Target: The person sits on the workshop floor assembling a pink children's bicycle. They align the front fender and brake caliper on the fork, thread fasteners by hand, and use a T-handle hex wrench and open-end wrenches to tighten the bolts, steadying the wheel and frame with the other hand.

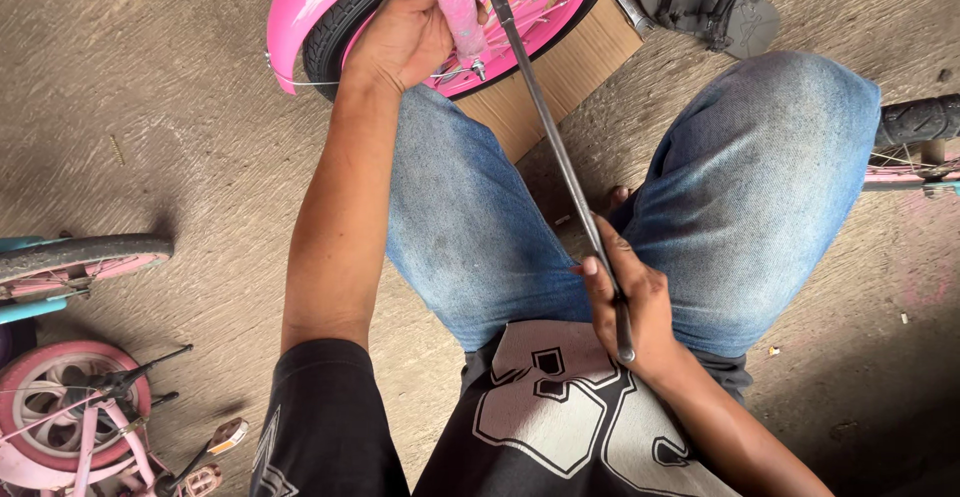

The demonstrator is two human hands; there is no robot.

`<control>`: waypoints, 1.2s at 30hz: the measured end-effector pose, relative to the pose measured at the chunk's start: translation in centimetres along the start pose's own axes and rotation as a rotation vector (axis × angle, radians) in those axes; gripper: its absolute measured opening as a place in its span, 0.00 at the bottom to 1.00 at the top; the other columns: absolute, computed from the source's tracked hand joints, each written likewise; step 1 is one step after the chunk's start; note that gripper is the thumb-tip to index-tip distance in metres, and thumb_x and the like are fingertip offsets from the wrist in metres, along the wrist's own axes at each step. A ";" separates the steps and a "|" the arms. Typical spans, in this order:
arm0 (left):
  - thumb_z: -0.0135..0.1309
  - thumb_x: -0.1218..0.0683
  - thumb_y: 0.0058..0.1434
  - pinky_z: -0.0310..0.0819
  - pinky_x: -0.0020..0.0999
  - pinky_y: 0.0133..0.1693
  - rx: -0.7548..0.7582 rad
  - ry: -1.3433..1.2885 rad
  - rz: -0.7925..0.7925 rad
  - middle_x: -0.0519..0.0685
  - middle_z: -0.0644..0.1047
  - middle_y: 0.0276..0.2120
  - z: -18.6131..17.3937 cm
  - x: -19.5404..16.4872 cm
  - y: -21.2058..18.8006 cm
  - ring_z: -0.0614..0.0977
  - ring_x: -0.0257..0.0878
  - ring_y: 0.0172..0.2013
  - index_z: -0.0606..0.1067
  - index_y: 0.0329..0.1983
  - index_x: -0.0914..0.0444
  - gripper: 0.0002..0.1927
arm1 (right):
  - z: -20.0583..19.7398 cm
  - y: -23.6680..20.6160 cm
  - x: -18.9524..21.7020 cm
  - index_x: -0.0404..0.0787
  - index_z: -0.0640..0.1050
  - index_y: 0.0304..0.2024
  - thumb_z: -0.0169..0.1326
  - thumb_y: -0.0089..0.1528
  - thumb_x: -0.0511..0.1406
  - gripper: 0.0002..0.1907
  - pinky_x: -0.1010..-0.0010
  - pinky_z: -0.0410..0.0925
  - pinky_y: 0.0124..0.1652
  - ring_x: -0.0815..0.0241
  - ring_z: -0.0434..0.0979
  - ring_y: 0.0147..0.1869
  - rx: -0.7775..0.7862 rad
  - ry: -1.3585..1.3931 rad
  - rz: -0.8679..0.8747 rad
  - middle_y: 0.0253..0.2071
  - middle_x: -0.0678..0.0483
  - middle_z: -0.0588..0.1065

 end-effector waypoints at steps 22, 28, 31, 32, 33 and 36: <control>0.49 0.55 0.72 0.76 0.41 0.58 0.047 0.021 0.015 0.54 0.81 0.47 -0.3 0.1 0.4 0.82 0.42 0.47 0.76 0.52 0.69 0.13 | -1.4 0.6 1.4 0.33 0.69 0.67 0.48 0.70 0.40 0.26 0.69 0.75 0.36 0.60 0.86 0.37 0.038 -0.077 0.091 0.34 0.45 0.81; 0.51 0.52 0.73 0.76 0.41 0.58 0.049 0.034 0.018 0.53 0.81 0.46 -0.8 0.2 0.4 0.82 0.42 0.47 0.76 0.51 0.67 0.13 | -1.3 0.5 1.4 0.32 0.69 0.67 0.48 0.71 0.39 0.25 0.70 0.76 0.37 0.60 0.86 0.38 0.033 0.004 0.056 0.36 0.46 0.82; 0.52 0.52 0.73 0.76 0.41 0.57 0.069 0.046 0.005 0.52 0.81 0.45 -0.7 0.2 0.4 0.82 0.41 0.47 0.77 0.51 0.67 0.13 | -1.2 0.3 1.2 0.31 0.68 0.68 0.48 0.71 0.37 0.25 0.69 0.75 0.34 0.60 0.85 0.34 0.028 -0.040 0.059 0.33 0.47 0.81; 0.52 0.52 0.73 0.77 0.41 0.55 0.068 0.054 -0.008 0.51 0.81 0.45 -0.7 0.2 0.4 0.82 0.41 0.46 0.77 0.50 0.66 0.13 | -1.2 0.3 1.1 0.31 0.68 0.68 0.48 0.71 0.37 0.25 0.68 0.74 0.32 0.61 0.84 0.32 0.026 -0.067 0.059 0.31 0.48 0.81; 0.51 0.52 0.72 0.77 0.41 0.54 0.069 0.062 -0.020 0.51 0.81 0.44 -0.6 0.3 0.4 0.82 0.40 0.45 0.77 0.50 0.66 0.13 | -1.2 0.2 1.2 0.31 0.68 0.68 0.49 0.70 0.36 0.25 0.68 0.73 0.30 0.61 0.81 0.29 0.036 -0.115 0.011 0.28 0.48 0.78; 0.51 0.52 0.72 0.76 0.39 0.56 0.065 0.098 -0.003 0.51 0.81 0.45 -0.3 0.3 0.3 0.81 0.39 0.46 0.78 0.50 0.66 0.13 | -1.2 0.1 1.2 0.31 0.67 0.68 0.50 0.69 0.35 0.27 0.68 0.67 0.23 0.64 0.74 0.20 0.070 -0.203 -0.055 0.21 0.51 0.72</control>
Point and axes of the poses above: each hand's wrist, its own y-axis towards the middle knuckle, its own z-axis out of the palm, x = y × z, the point moved 3 cm from there along y, towards the middle knuckle
